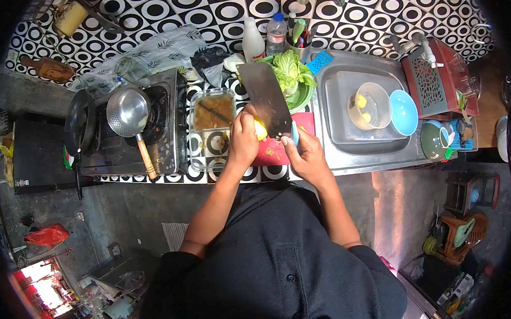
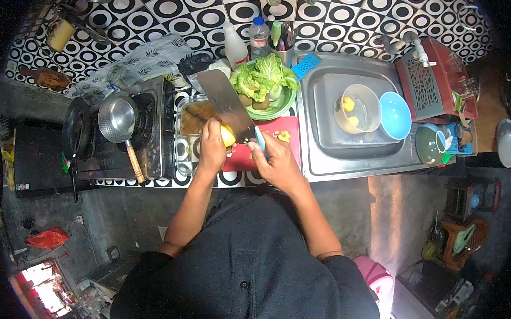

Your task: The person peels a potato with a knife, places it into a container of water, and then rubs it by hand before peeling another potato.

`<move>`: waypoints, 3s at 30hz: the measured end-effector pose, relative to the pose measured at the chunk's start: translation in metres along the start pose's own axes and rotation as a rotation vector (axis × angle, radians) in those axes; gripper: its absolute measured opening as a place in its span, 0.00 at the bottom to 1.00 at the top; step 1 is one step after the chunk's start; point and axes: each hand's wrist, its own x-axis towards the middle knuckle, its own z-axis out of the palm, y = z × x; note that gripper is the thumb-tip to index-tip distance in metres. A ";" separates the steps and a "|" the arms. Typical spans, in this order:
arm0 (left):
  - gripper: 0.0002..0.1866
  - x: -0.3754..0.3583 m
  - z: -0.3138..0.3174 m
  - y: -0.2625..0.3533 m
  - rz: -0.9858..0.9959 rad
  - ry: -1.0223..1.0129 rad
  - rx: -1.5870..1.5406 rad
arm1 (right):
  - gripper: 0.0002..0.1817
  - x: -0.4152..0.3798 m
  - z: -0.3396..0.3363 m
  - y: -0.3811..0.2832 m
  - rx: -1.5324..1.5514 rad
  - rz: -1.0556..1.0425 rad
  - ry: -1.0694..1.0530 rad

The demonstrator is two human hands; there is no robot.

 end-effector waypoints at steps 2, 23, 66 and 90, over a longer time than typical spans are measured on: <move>0.07 0.005 -0.003 0.023 -0.085 0.066 -0.130 | 0.07 -0.001 -0.003 0.001 0.048 0.037 -0.007; 0.07 0.032 0.010 0.003 -0.036 0.154 -0.288 | 0.08 -0.026 -0.015 0.020 0.095 0.142 -0.072; 0.21 0.026 0.018 0.008 -0.134 0.197 -1.353 | 0.31 0.006 0.004 -0.026 -0.249 -0.316 -0.131; 0.17 0.042 -0.041 -0.016 -0.049 0.469 -1.017 | 0.29 0.003 0.053 -0.031 -0.302 -0.118 -0.104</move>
